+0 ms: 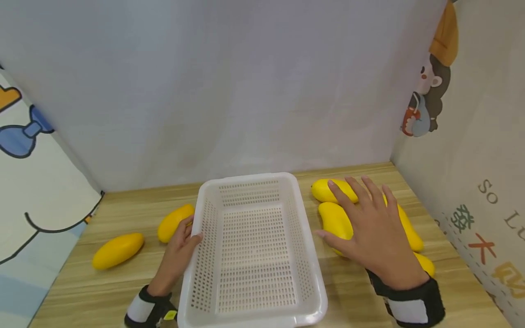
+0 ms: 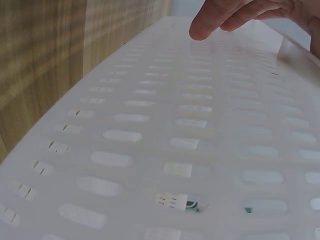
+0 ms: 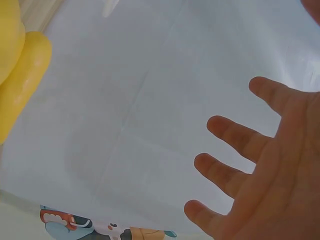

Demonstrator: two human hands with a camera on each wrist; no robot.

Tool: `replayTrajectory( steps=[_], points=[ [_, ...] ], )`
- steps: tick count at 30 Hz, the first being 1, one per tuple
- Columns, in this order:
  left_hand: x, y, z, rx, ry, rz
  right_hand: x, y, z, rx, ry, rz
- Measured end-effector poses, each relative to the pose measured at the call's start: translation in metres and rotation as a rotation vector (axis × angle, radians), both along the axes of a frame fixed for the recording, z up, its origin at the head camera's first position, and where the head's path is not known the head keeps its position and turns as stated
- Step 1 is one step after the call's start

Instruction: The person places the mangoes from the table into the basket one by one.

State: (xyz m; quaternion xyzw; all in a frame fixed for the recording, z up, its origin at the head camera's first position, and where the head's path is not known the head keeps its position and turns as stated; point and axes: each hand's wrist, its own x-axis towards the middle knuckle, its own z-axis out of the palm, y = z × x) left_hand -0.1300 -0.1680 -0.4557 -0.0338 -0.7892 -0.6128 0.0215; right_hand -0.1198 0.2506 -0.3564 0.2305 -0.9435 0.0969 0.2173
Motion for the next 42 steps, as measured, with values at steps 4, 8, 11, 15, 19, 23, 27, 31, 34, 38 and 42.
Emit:
replayTrajectory(
  steps=[4, 8, 11, 15, 19, 23, 27, 31, 34, 38, 42],
  points=[
    [0.000, 0.001, -0.001, -0.004, -0.013, -0.001, 0.000, 0.006, -0.002, 0.003, 0.008, 0.000],
    [-0.001, 0.001, 0.000, -0.006, -0.004, -0.010, 0.001, 0.009, -0.003, 0.007, 0.006, -0.006],
    [-0.001, 0.000, 0.000, -0.005, -0.012, -0.009, 0.001, 0.010, -0.003, 0.015, -0.006, -0.018],
    [-0.001, 0.001, 0.001, 0.000, -0.032, -0.005, 0.001, 0.012, -0.003, 0.030, -0.003, -0.029],
    [-0.002, 0.001, 0.001, 0.002, -0.039, -0.002, 0.000, 0.017, -0.004, 0.044, 0.011, -0.034],
    [-0.001, 0.001, 0.000, 0.007, -0.036, -0.004, -0.001, 0.022, -0.007, 0.048, 0.000, -0.048],
    [-0.001, 0.000, 0.000, 0.011, -0.033, -0.005, -0.001, 0.026, -0.008, 0.056, 0.002, -0.058],
    [0.000, 0.000, -0.001, 0.022, -0.027, 0.001, -0.005, 0.028, -0.008, 0.062, 0.014, -0.052],
    [0.000, 0.001, -0.001, 0.041, -0.020, -0.006, -0.005, 0.031, -0.009, 0.065, 0.021, -0.043],
    [0.000, 0.001, -0.001, 0.038, -0.023, -0.009, -0.002, 0.034, -0.014, 0.072, 0.020, -0.047],
    [0.000, 0.001, -0.001, 0.005, -0.027, -0.005, -0.002, 0.037, -0.020, 0.078, 0.028, -0.053]
  ],
)
